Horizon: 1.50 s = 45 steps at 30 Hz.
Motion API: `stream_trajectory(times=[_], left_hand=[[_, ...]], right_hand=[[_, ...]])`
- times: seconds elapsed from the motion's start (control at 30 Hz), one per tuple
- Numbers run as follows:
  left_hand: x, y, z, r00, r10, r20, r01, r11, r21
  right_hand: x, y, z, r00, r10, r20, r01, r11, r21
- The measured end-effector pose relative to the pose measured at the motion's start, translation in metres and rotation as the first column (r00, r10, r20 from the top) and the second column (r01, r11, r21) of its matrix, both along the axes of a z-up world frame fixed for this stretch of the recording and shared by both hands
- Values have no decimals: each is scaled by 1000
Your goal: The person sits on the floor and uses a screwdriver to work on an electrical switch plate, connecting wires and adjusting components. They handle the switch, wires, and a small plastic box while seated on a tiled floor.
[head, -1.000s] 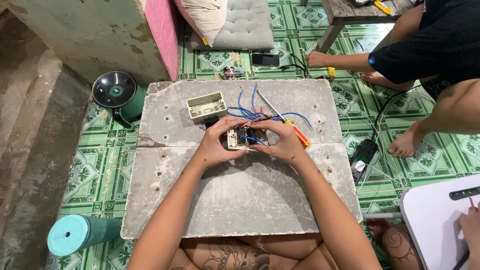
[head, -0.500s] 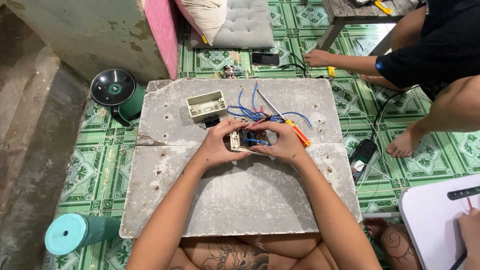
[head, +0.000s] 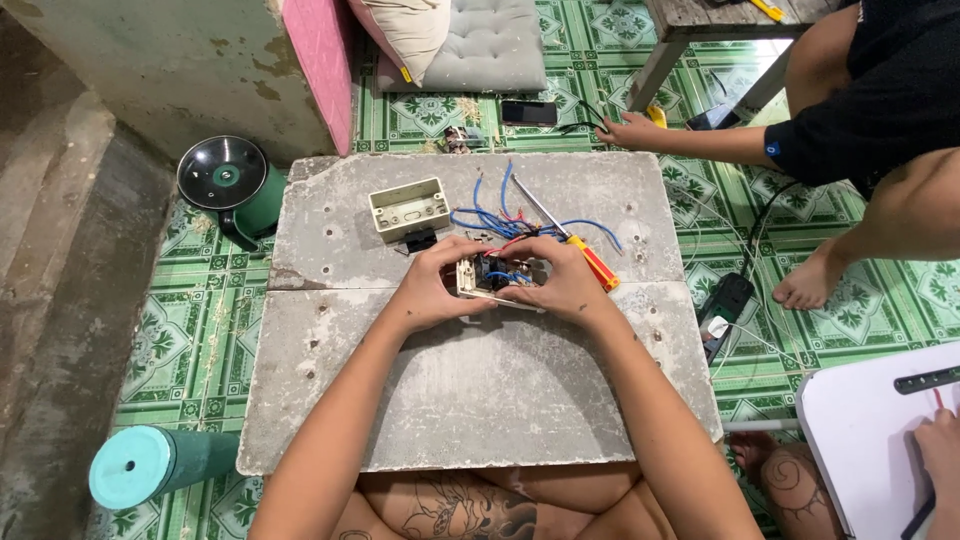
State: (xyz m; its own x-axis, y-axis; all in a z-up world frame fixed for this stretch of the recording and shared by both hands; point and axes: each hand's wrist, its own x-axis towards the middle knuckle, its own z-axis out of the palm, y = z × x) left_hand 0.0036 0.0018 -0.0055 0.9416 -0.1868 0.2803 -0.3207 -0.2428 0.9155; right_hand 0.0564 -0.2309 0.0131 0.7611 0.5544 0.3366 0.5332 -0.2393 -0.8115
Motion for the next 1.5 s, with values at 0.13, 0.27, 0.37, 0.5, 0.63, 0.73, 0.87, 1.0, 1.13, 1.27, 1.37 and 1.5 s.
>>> stream_trajectory(times=[0.13, 0.27, 0.37, 0.5, 0.63, 0.73, 0.87, 1.0, 1.13, 1.27, 1.37, 1.5], left_hand=[[-2, -1, 4, 998, -3, -55, 1, 999, -32], [-1, 3, 6, 987, 1, -161, -13, 997, -78], [-1, 3, 5, 984, -9, -177, -4, 997, -73], [-3, 1, 10, 983, -30, -182, 20, 998, -59], [-6, -2, 17, 986, -49, -159, 48, 999, -9], [-5, -2, 14, 990, -65, -124, 73, 995, 62], [-7, 0, 14, 992, -77, -98, 88, 991, 105], [-6, 1, 18, 992, -113, -62, 123, 974, 192], [-8, 3, 24, 990, -134, -48, 141, 963, 231], [-12, 4, 25, 984, -140, -108, 169, 924, 342], [-12, 3, 19, 983, -167, -77, 184, 876, 446], [-9, 2, 12, 978, -204, -51, 201, 835, 512]], right_hand=[[-4, 0, -1, 999, 3, -34, -4, 1000, -13], [-6, -7, 12, 993, 70, -96, -80, 992, -101], [-6, -7, 16, 991, 79, -112, -93, 988, -126], [-4, -7, 11, 995, 66, -81, -78, 986, -149], [-6, -5, 22, 984, 67, -166, -102, 971, -217], [-7, -4, 25, 984, 73, -161, -112, 962, -249], [-5, -5, 20, 986, 68, -154, -107, 958, -265], [0, -10, 14, 991, 77, -113, -103, 964, -246], [4, -19, 9, 993, 54, -101, -75, 973, -220], [16, -22, -9, 999, -34, 12, 36, 978, -207], [21, -24, -20, 991, -116, 73, 129, 972, -199], [23, -21, -21, 963, -150, 225, 207, 944, -258]])
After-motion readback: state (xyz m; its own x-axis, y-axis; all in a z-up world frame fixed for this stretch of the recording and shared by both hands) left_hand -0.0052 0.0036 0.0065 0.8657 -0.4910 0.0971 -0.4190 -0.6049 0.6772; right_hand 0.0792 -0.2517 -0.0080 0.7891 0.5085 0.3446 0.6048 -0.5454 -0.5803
